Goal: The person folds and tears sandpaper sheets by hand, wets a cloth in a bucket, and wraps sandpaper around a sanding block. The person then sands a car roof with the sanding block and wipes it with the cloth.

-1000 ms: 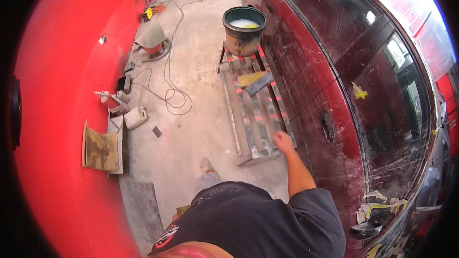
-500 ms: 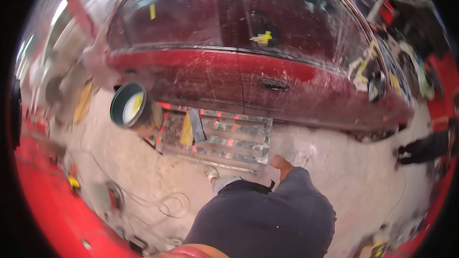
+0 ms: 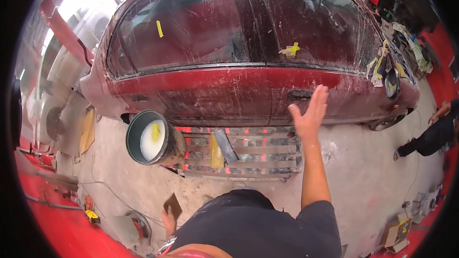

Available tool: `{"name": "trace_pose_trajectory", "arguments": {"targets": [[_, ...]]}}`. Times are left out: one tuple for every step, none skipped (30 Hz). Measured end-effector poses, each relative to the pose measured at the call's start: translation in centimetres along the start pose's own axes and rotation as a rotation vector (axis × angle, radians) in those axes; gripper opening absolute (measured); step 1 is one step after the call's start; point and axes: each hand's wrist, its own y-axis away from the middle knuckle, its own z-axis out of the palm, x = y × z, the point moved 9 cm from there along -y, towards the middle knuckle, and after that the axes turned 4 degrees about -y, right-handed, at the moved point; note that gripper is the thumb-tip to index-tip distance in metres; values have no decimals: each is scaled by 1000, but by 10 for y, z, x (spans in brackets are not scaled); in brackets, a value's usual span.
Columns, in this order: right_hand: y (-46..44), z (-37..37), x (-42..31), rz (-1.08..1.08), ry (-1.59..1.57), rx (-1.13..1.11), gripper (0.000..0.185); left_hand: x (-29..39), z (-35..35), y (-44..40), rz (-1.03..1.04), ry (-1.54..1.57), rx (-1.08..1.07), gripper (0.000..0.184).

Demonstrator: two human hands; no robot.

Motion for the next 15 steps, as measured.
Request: {"name": "trace_pose_trajectory", "arguments": {"targets": [[0, -17, 2, 83, -110, 131, 90, 28, -8, -25, 15, -23, -39, 28], [6, -20, -5, 87, -96, 124, 90, 41, -10, -51, 84, 1, -61, 29], [9, -22, -18, 47, -212, 103, 83, 60, -18, -72, 115, 22, -22, 31], [14, -22, -32, 5, -331, 76, 76, 86, -23, -92, 186, 123, -17, 32], [28, -7, -41, 117, -533, -16, 66, 108, -30, -111, 250, 220, -8, 33], [53, 24, -48, 289, -615, -185, 63, 117, -34, -131, 245, 232, -7, 33], [91, 60, -52, 459, -692, -355, 59, 120, -34, -152, 203, 336, -64, 36], [132, 96, -62, 260, -513, -455, 57, 121, -34, -171, 160, 441, -118, 39], [179, 124, -82, 223, -339, -742, 57, 123, -37, -190, 154, 453, -106, 39], [223, 150, -110, 91, -264, -989, 55, 123, -35, -207, 141, 503, -132, 38], [247, 156, -150, 110, -327, -1175, 56, 120, -35, -224, 130, 547, -158, 37], [274, 167, -172, 191, -446, -1198, 55, 115, -33, -241, 86, 526, -209, 37], [296, 178, -199, 280, -570, -1219, 55, 106, -31, -258, 45, 498, -263, 37], [293, 187, -228, 267, -579, -1210, 55, 91, -12, -282, -22, 701, -325, 38], [292, 186, -258, 240, -504, -1209, 55, 77, 4, -300, -93, 895, -397, 40]]}}
